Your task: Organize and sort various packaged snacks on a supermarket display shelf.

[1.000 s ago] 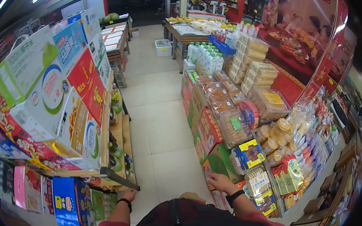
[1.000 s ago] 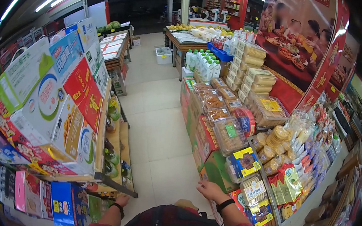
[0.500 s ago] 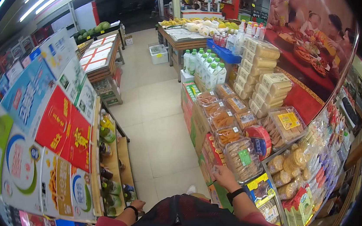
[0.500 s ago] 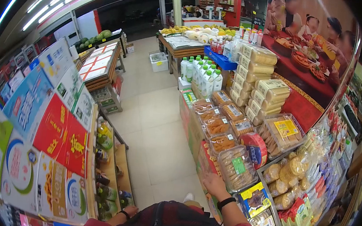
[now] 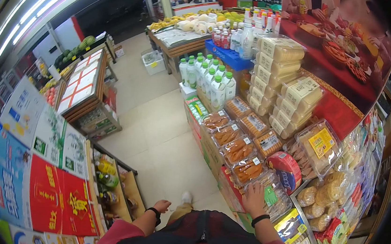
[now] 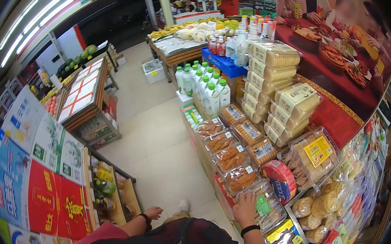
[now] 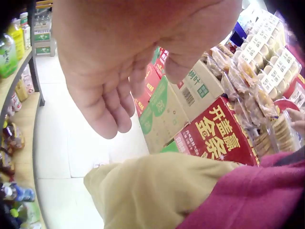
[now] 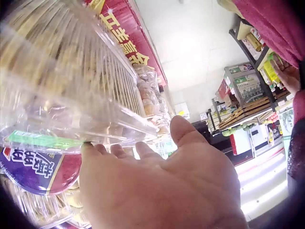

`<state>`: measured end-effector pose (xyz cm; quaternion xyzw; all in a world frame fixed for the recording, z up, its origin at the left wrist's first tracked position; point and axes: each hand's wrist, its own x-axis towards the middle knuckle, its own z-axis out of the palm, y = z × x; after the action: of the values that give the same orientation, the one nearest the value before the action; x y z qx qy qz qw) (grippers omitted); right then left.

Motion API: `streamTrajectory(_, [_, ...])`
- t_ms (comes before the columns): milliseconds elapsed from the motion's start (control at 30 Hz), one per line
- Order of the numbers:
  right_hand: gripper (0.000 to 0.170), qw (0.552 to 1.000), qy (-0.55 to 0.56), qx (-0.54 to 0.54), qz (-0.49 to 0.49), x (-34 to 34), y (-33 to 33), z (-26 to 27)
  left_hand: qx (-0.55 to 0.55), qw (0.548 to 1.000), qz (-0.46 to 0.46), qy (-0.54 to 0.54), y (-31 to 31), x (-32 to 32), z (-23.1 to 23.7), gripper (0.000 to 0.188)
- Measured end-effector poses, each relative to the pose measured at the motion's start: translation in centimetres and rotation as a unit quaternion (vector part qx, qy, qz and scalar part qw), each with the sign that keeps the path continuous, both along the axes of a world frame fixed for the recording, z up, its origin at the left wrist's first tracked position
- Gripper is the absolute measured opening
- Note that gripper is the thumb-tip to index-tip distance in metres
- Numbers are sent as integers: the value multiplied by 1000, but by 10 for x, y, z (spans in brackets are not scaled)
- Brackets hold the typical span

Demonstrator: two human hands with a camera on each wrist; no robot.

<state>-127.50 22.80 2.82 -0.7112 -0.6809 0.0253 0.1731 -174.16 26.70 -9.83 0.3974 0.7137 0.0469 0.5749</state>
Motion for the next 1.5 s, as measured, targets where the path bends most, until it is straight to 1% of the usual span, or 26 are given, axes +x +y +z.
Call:
streamTrajectory(67, [61,999,8,2,-35,-6,0,-4,-17,1000,20,-8,53,3,-2,45])
streamTrajectory(100, [63,998,28,-1,-51,-6,1,-9,-19,1000,12,-5,83,6,-3,48])
streamTrajectory(133, [64,997,48,-2,-67,-8,6,-13,-6,1000,-24,-14,120,9,-13,49])
streamTrajectory(167, [65,994,40,-18,-96,-13,10,-9,4,998,-59,-20,150,8,-19,50])
streamTrajectory(200, [65,993,47,-21,-106,-21,9,-8,23,997,-73,-30,177,14,-16,51])
streamTrajectory(300, [70,975,43,16,-217,-34,17,-15,108,987,-111,-51,262,59,21,56])
streamTrajectory(333, [70,973,43,18,-227,-38,24,-18,133,980,-131,-65,289,73,24,58])
streamTrajectory(367, [71,963,50,5,-265,-44,29,-15,156,973,-151,-79,314,86,23,59])
streamTrajectory(433, [72,944,56,-9,-324,-52,37,-16,221,956,-172,-83,354,113,6,52])
streamTrajectory(500, [71,933,74,-13,-353,-58,42,-15,241,947,-179,-116,363,143,39,60])
streamTrajectory(533, [71,923,90,-11,-374,-61,46,-14,294,922,-202,-150,370,156,38,60])
streamTrajectory(567, [69,918,86,-6,-388,-66,49,-13,346,893,-224,-183,375,166,34,59])
streamTrajectory(600, [69,915,90,-8,-393,-69,51,-13,343,893,-230,-181,381,174,25,59])
streamTrajectory(667, [65,922,38,4,-386,-72,54,-15,361,873,-265,-192,393,188,-1,58])
streamTrajectory(700, [63,919,35,6,-393,-73,56,-17,358,873,-271,-191,392,196,-10,58])
streamTrajectory(767, [63,915,33,3,-402,-73,57,-18,284,904,-263,-183,389,205,-22,59])
streamTrajectory(800, [63,914,27,3,-405,-72,58,-19,282,903,-269,-181,387,208,-12,59])
streamTrajectory(867, [61,909,34,-1,-415,-71,61,-16,83,938,-281,-187,373,217,26,64])
streamTrajectory(900, [59,910,37,-1,-413,-71,60,-13,79,938,-283,-183,368,221,35,64])
streamTrajectory(967, [58,912,45,-3,-408,-71,58,-12,-37,935,-306,-177,361,228,45,66])
streamTrajectory(1067, [52,916,43,4,-399,-65,57,-11,-19,945,-266,-188,352,237,40,65])
streamTrajectory(1133, [46,916,46,-8,-398,-61,55,-5,-20,944,-271,-185,353,244,38,62])
streamTrajectory(1200, [45,917,64,-7,-394,-57,53,-1,-25,943,-276,-182,352,249,35,59])
streamTrajectory(1267, [43,917,84,-7,-391,-50,51,0,-22,949,-271,-161,356,254,34,51])
streamTrajectory(1367, [41,920,91,1,-382,-47,48,-3,-57,947,-290,-123,361,253,41,52])
streamTrajectory(1500, [38,922,79,31,-378,-43,46,-7,-49,955,-276,-97,358,253,50,49])
